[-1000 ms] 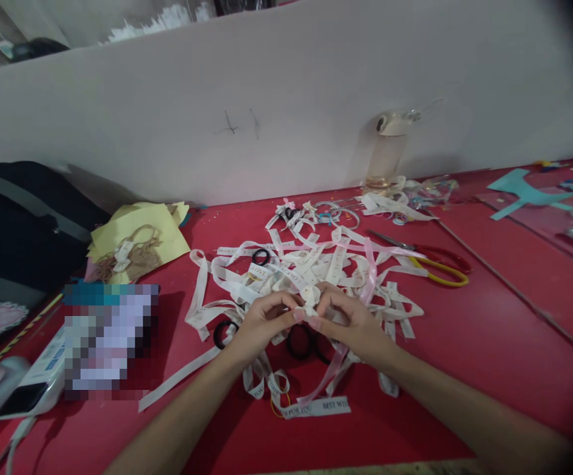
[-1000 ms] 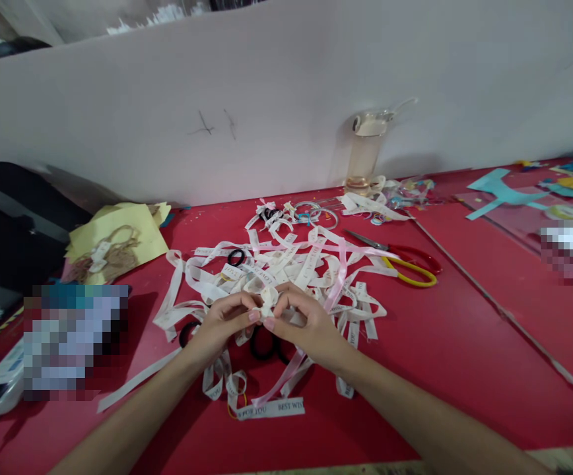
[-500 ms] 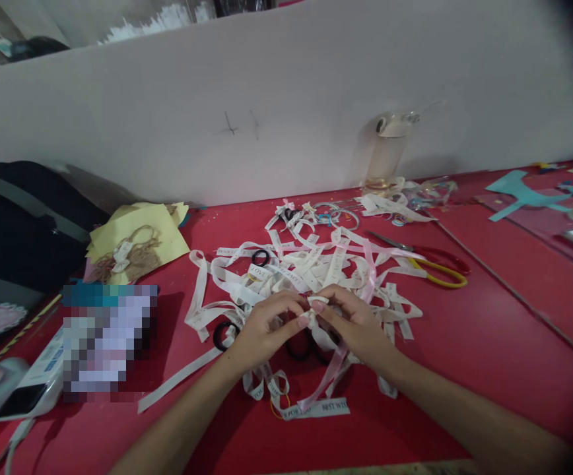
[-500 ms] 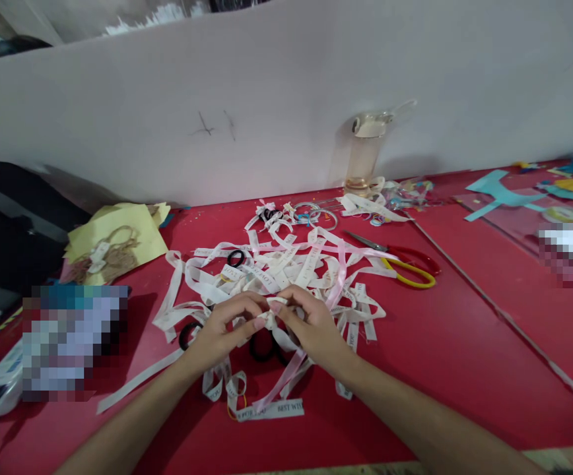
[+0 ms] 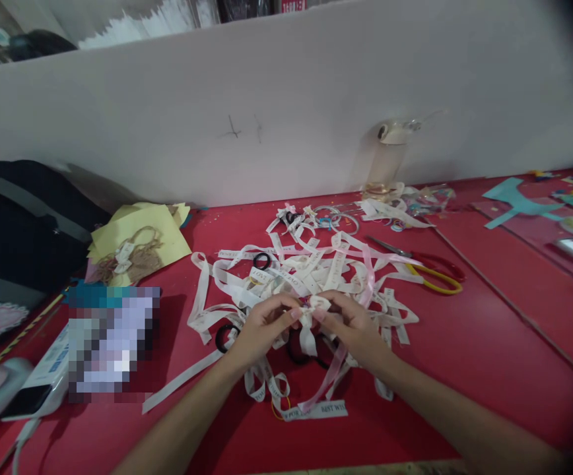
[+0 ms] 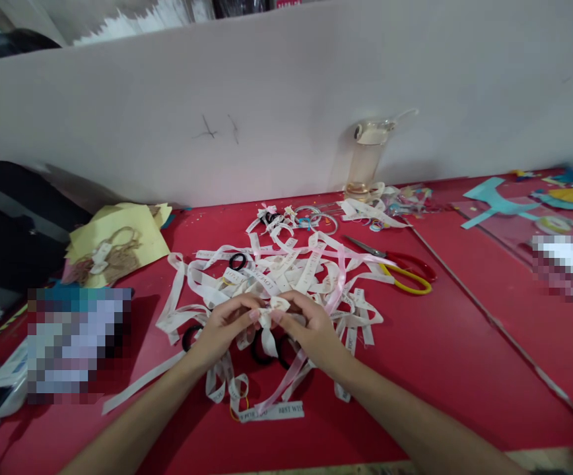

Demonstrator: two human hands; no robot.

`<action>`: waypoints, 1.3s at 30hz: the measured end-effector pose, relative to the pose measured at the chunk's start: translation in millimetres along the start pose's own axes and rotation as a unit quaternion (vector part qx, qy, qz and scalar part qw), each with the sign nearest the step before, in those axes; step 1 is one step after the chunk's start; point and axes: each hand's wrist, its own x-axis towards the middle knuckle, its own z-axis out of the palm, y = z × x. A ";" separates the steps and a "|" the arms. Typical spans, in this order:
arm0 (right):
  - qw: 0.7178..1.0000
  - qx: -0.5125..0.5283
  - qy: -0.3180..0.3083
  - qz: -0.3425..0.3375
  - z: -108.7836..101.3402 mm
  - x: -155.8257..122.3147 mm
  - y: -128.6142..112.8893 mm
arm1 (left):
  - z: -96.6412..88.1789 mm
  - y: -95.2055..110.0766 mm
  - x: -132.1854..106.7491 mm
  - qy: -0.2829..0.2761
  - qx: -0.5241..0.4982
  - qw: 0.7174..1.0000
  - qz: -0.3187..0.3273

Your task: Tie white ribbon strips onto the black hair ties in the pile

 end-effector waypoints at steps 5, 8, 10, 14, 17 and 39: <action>0.999 -0.031 0.033 -0.003 1.2 0.2 5.2 | -1.3 4.3 -0.1 0.009 -0.002 1.000 -0.006; 0.998 -0.036 0.060 -0.001 -2.3 1.7 6.4 | -3.0 2.0 0.7 0.014 0.005 1.000 -0.003; 0.995 -0.052 0.081 -0.019 -6.9 5.3 2.1 | -4.2 -1.0 1.2 0.005 0.026 1.000 -0.016; 0.984 -0.099 0.131 -0.069 -23.0 27.9 -16.0 | -4.6 -6.0 1.4 -0.033 0.050 0.998 -0.032; 0.978 -0.148 0.129 -0.075 -38.6 62.4 -28.0 | -3.8 -6.5 1.6 -0.065 0.066 0.996 -0.012; 0.865 -0.473 0.074 -0.152 -67.2 228.3 -12.4 | -3.7 -4.5 3.7 -0.115 0.080 0.990 0.009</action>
